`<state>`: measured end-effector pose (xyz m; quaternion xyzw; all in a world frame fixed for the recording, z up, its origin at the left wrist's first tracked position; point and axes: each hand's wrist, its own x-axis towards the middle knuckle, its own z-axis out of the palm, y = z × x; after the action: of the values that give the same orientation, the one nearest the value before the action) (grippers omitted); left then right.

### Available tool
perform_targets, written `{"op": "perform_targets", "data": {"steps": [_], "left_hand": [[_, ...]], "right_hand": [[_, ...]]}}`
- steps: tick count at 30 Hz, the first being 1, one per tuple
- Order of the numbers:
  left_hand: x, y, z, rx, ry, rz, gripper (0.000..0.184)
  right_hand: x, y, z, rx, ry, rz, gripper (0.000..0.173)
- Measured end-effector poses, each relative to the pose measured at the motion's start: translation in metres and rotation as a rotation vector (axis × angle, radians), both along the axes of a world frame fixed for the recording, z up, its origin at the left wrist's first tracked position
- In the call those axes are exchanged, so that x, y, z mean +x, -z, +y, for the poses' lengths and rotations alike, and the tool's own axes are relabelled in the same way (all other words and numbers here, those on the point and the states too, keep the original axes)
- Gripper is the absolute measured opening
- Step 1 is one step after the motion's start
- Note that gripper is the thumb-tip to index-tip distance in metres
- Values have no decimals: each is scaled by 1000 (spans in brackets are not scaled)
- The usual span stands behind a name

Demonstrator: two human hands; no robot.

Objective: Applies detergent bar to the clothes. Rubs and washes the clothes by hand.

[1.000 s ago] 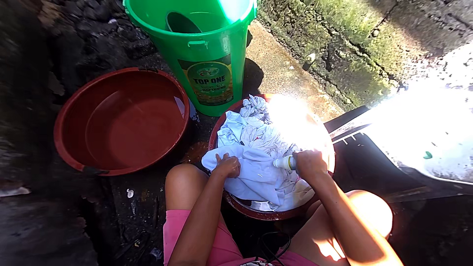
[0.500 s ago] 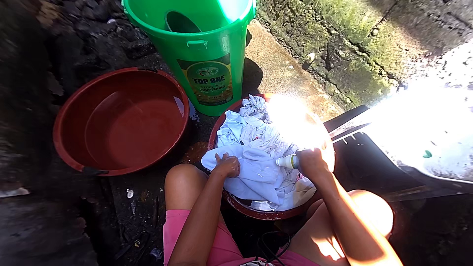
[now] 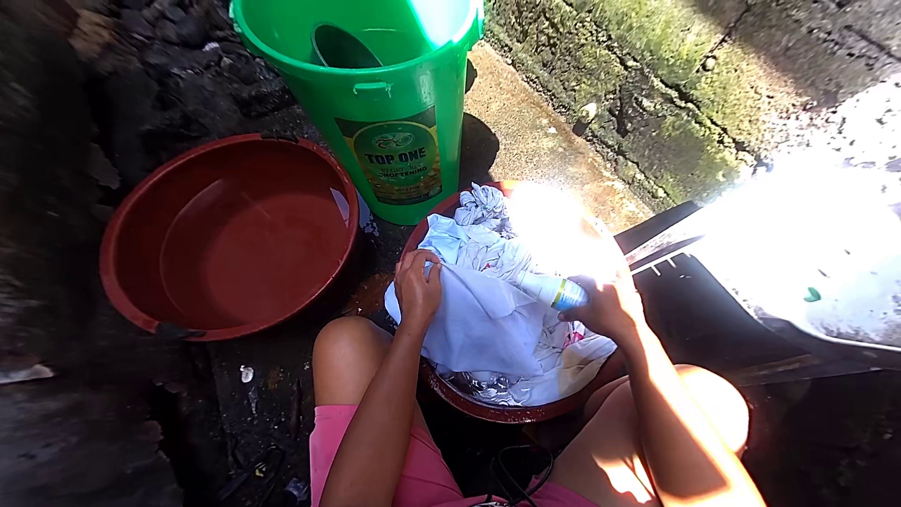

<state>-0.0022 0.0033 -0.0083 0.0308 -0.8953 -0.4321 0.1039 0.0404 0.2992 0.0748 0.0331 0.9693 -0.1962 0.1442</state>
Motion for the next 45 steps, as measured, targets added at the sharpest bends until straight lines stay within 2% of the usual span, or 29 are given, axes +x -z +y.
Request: {"op": "perform_targets", "data": {"steps": [2,4,6,9,11,12,14,15,17,19,21,23,24,25,27,28,31,32,37,45], "left_hand": [[3,2,-2,-57,-102,-120,21],[6,11,-2,-127,-103,-230,39],[7,15,4,-161,-64,-223,51],[11,19,15,-234,129,-133,58],[15,27,23,-356,312,-218,68],[17,33,26,-428,397,-298,69],[17,41,29,-533,495,-485,44],[17,43,29,-563,498,-546,32],[13,38,28,-525,410,-576,30],[10,27,24,-367,215,-459,31],[9,27,22,-207,39,-233,29],[9,35,24,-170,1,-59,27],[10,38,24,-191,42,-36,34],[11,39,25,-238,112,-62,48],[12,41,26,-384,285,-232,75],[13,43,26,-464,364,-329,74],[12,47,24,-536,405,-460,29],[12,45,23,-508,378,-451,23],[9,37,19,-260,198,-370,27],[8,37,18,-233,180,-404,25]], "right_hand": [[-1,-5,0,-5,30,-20,56],[-5,0,2,16,6,-30,54],[-4,1,0,65,-44,-51,48],[0,3,-10,129,-107,-93,45],[2,4,-18,172,-124,-138,44],[2,5,-21,202,-140,-162,45],[2,5,-26,274,-172,-207,44],[2,5,-28,297,-182,-222,43],[2,1,-31,322,-183,-245,43],[3,-2,-33,339,-183,-244,43],[3,-5,-36,352,-180,-232,43],[4,-5,-40,369,-178,-214,46],[3,-5,-43,383,-185,-207,48],[3,-4,-46,407,-200,-201,50],[4,-3,-54,450,-227,-176,49],[4,-2,-57,468,-240,-157,48],[5,4,-67,493,-273,-120,43],[5,4,-69,502,-281,-118,41],[4,5,-75,542,-296,-94,38],[3,5,-77,567,-280,-85,37]]}}
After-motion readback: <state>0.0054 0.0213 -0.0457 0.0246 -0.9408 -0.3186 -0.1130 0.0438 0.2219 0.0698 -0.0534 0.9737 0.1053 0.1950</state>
